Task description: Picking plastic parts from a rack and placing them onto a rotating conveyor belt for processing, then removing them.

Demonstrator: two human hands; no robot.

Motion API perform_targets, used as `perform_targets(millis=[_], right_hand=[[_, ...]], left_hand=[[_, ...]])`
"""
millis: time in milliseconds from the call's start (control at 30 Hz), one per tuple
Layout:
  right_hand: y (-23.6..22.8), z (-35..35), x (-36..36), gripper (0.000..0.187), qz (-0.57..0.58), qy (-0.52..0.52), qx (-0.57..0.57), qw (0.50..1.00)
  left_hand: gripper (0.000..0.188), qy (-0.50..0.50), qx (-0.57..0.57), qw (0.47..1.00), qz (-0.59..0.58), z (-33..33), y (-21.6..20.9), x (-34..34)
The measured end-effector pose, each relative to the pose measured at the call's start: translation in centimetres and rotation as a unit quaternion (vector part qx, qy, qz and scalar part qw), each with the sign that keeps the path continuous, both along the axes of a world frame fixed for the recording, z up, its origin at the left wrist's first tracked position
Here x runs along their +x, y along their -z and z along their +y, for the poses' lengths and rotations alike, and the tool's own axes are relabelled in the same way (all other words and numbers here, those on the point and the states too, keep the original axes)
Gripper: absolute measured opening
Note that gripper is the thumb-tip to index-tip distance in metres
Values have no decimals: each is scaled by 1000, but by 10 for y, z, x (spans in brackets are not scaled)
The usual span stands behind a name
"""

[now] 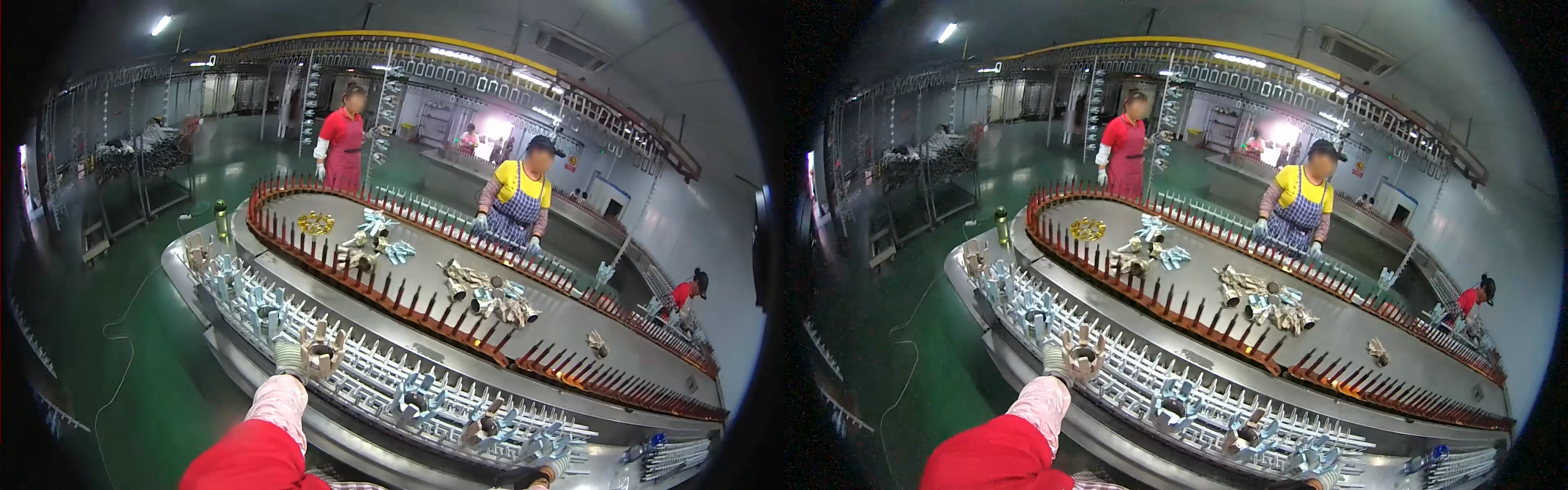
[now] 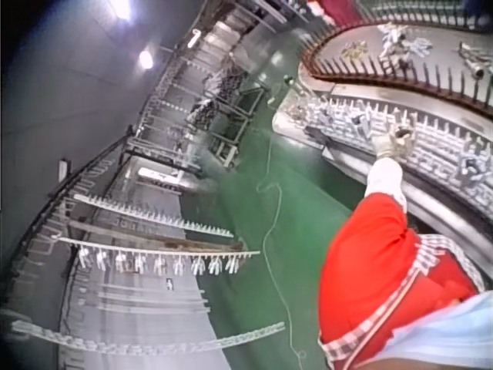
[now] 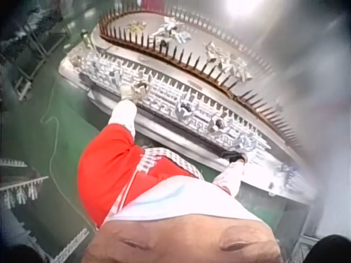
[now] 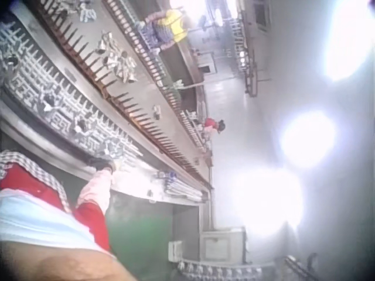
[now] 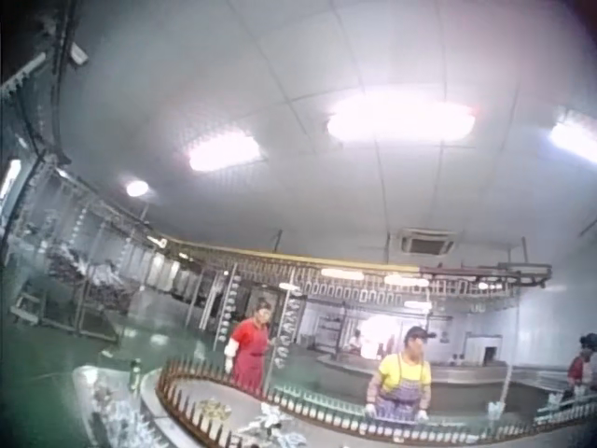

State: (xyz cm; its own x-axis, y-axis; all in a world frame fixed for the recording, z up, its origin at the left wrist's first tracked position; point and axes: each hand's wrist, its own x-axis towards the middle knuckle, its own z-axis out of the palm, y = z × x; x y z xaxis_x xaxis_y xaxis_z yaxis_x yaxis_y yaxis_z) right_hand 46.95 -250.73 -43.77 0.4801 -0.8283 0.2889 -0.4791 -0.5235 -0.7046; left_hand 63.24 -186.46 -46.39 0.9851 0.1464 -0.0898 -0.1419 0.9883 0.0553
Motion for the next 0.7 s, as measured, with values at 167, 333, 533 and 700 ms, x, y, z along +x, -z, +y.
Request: perform_targets(millis=[167, 333, 533, 700], right_hand=[[7, 18, 28, 48, 1, -62, -15, 998], [31, -12, 22, 47, -11, -64, -76, 995], [-3, 10, 31, 82, -1, -92, 72, 993], [-39, 54, 24, 67, 32, -47, 64, 996]], left_hand=[[32, -50, 0, 999, 9, 26, -42, -48], [36, -35, 3, 999, 12, 10, -54, -43], [41, -49, 8, 999, 19, 20, -63, -45], [46, -49, 10, 998, 35, 22, -67, -53]])
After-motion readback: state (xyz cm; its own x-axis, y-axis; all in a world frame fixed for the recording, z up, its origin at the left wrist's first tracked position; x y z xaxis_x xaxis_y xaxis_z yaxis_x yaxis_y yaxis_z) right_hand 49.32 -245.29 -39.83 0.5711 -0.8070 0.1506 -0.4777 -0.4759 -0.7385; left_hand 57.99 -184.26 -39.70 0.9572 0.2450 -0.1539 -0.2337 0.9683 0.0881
